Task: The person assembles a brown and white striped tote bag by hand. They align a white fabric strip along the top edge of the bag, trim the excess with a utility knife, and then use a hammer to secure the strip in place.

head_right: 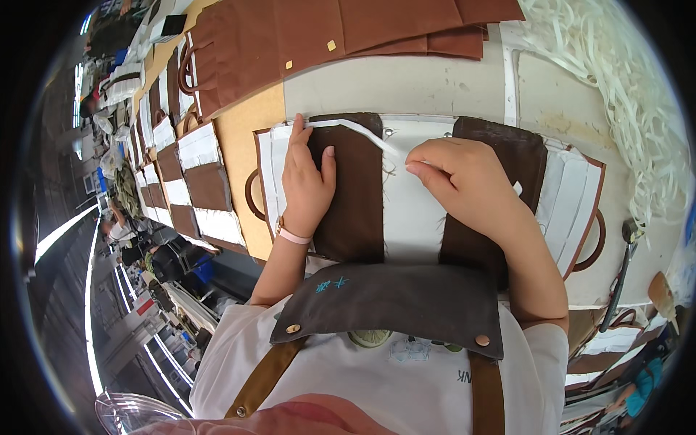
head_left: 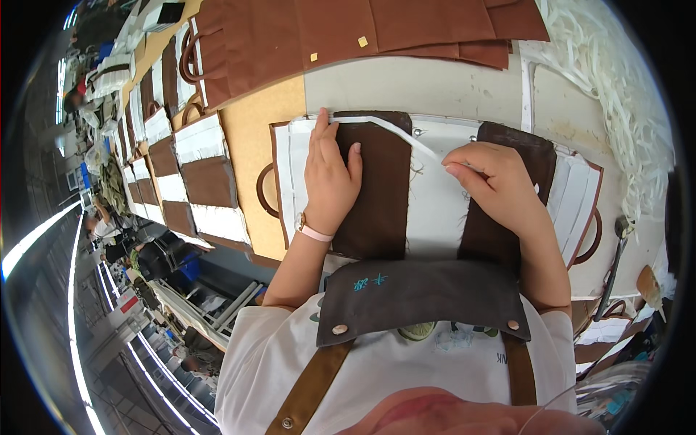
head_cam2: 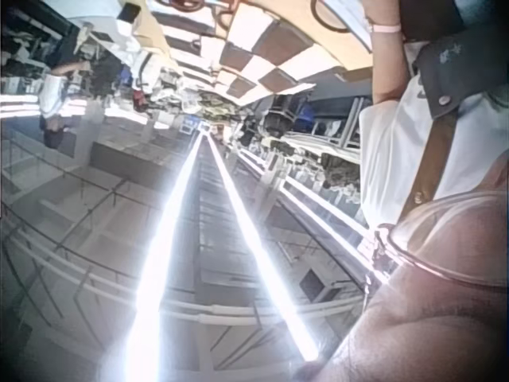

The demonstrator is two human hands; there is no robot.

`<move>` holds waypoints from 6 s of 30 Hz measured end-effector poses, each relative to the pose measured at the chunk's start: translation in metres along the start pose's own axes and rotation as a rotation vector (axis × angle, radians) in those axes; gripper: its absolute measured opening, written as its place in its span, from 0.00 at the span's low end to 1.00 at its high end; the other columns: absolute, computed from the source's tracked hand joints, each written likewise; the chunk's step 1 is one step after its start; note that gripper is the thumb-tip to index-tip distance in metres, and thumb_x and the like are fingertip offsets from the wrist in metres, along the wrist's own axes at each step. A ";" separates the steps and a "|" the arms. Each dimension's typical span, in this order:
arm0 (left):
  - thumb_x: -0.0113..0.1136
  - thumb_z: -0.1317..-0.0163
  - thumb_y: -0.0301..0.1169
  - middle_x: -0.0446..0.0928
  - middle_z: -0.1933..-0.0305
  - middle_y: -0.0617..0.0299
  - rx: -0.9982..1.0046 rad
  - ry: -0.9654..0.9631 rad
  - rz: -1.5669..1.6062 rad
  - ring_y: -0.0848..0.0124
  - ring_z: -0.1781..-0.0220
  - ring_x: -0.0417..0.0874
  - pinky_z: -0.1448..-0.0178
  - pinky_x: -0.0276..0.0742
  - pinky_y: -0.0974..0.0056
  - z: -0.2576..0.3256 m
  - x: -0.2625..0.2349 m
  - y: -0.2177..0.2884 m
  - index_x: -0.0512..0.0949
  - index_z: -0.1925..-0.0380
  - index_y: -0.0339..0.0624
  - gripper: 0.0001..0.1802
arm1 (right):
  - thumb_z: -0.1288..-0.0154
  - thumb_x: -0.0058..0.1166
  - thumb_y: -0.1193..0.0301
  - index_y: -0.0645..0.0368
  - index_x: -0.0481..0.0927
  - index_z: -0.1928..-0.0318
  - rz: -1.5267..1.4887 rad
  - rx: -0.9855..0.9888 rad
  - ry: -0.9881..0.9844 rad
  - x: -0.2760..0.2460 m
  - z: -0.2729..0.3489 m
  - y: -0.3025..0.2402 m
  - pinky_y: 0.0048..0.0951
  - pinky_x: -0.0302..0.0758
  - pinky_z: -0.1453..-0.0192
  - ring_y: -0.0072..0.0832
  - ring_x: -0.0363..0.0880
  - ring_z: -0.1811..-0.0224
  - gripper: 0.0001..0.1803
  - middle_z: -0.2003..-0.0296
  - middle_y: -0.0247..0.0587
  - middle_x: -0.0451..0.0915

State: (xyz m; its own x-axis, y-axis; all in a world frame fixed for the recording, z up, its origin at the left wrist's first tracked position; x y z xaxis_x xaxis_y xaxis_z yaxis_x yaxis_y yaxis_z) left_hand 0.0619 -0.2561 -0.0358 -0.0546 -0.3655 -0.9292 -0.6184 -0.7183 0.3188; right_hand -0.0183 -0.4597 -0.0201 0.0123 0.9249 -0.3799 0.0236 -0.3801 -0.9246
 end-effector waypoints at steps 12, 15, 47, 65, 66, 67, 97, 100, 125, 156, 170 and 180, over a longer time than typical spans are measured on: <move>0.60 0.32 0.32 0.66 0.29 0.37 0.054 -0.015 -0.085 0.39 0.29 0.68 0.28 0.69 0.49 -0.002 0.004 0.009 0.67 0.36 0.27 0.29 | 0.35 0.61 0.69 0.60 0.72 0.72 0.502 0.048 0.315 -0.024 -0.001 0.025 0.41 0.73 0.69 0.43 0.78 0.72 0.13 0.76 0.43 0.76; 0.58 0.30 0.40 0.65 0.27 0.40 0.082 -0.098 -0.156 0.37 0.27 0.64 0.25 0.63 0.45 0.000 0.012 0.013 0.65 0.31 0.32 0.33 | 0.35 0.61 0.69 0.60 0.71 0.72 0.489 0.056 0.312 -0.025 -0.002 0.027 0.41 0.73 0.69 0.42 0.78 0.72 0.13 0.76 0.43 0.76; 0.51 0.28 0.53 0.55 0.21 0.41 0.160 -0.249 -0.094 0.46 0.19 0.53 0.22 0.38 0.32 0.008 0.051 0.065 0.57 0.26 0.35 0.42 | 0.36 0.61 0.66 0.60 0.75 0.71 0.483 0.196 0.192 -0.022 -0.006 0.049 0.45 0.74 0.65 0.45 0.80 0.70 0.12 0.75 0.44 0.79; 0.57 0.32 0.53 0.55 0.22 0.40 0.292 -0.263 -0.047 0.46 0.20 0.54 0.21 0.43 0.37 -0.005 0.069 0.116 0.59 0.27 0.31 0.45 | 0.35 0.61 0.66 0.61 0.74 0.71 0.667 0.244 0.238 -0.032 0.014 0.025 0.43 0.72 0.65 0.46 0.79 0.69 0.14 0.73 0.47 0.78; 0.57 0.32 0.53 0.55 0.22 0.40 0.299 -0.264 -0.043 0.46 0.20 0.54 0.21 0.43 0.36 -0.006 0.070 0.116 0.59 0.27 0.31 0.45 | 0.35 0.61 0.65 0.62 0.75 0.72 0.600 0.249 0.241 -0.041 0.020 0.023 0.44 0.73 0.64 0.46 0.79 0.69 0.14 0.74 0.47 0.78; 0.56 0.32 0.53 0.55 0.21 0.40 0.304 -0.266 -0.041 0.46 0.20 0.54 0.21 0.43 0.36 -0.008 0.070 0.116 0.59 0.27 0.31 0.45 | 0.35 0.61 0.65 0.62 0.76 0.72 0.532 0.252 0.243 -0.052 0.027 0.021 0.44 0.74 0.62 0.46 0.79 0.69 0.14 0.74 0.47 0.79; 0.57 0.31 0.50 0.55 0.23 0.35 0.316 -0.248 -0.067 0.43 0.20 0.55 0.22 0.43 0.35 -0.009 0.066 0.123 0.64 0.27 0.41 0.38 | 0.37 0.62 0.65 0.61 0.76 0.72 0.486 0.360 0.277 -0.081 0.038 0.068 0.45 0.73 0.61 0.47 0.78 0.66 0.13 0.72 0.46 0.78; 0.57 0.32 0.50 0.55 0.23 0.35 0.324 -0.248 -0.079 0.43 0.20 0.55 0.22 0.44 0.35 -0.008 0.067 0.123 0.64 0.27 0.41 0.39 | 0.38 0.62 0.66 0.61 0.76 0.72 0.480 0.346 0.267 -0.080 0.038 0.067 0.45 0.73 0.61 0.47 0.78 0.66 0.13 0.72 0.47 0.78; 0.58 0.33 0.52 0.58 0.23 0.41 0.391 -0.254 -0.085 0.46 0.21 0.57 0.21 0.46 0.37 -0.011 0.066 0.145 0.63 0.27 0.39 0.41 | 0.38 0.61 0.64 0.59 0.76 0.73 0.514 0.365 0.274 -0.083 0.034 0.074 0.44 0.73 0.62 0.45 0.79 0.66 0.13 0.73 0.44 0.79; 0.62 0.34 0.41 0.60 0.25 0.39 0.444 -0.247 0.066 0.47 0.22 0.60 0.21 0.53 0.45 -0.017 0.085 0.176 0.63 0.31 0.27 0.38 | 0.38 0.64 0.63 0.64 0.81 0.67 0.314 0.523 0.413 -0.127 0.083 0.064 0.35 0.71 0.65 0.38 0.77 0.69 0.15 0.72 0.47 0.78; 0.60 0.33 0.40 0.62 0.25 0.39 0.426 -0.246 0.081 0.47 0.22 0.60 0.20 0.51 0.45 -0.019 0.084 0.175 0.64 0.31 0.28 0.37 | 0.39 0.60 0.71 0.64 0.81 0.65 0.244 0.624 0.422 -0.126 0.089 0.089 0.31 0.69 0.68 0.28 0.71 0.75 0.08 0.73 0.41 0.78; 0.60 0.33 0.41 0.62 0.25 0.40 0.448 -0.234 0.010 0.47 0.22 0.61 0.21 0.52 0.45 -0.022 0.085 0.179 0.64 0.30 0.32 0.36 | 0.40 0.57 0.71 0.62 0.80 0.65 0.416 0.576 0.434 -0.124 0.081 0.082 0.43 0.76 0.58 0.47 0.81 0.62 0.07 0.65 0.49 0.83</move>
State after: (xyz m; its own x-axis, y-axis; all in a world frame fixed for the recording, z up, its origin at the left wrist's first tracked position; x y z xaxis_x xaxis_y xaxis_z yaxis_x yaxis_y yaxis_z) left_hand -0.0361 -0.4282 -0.0533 -0.2053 -0.1917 -0.9597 -0.8899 -0.3717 0.2646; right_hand -0.0990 -0.6047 -0.0507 0.2943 0.5808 -0.7590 -0.5820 -0.5211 -0.6243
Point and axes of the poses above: each hand's wrist, its own z-axis away from the middle knuckle, its own x-axis out of the palm, y = z × x, the point moved 10 cm from there along -z, towards the middle knuckle
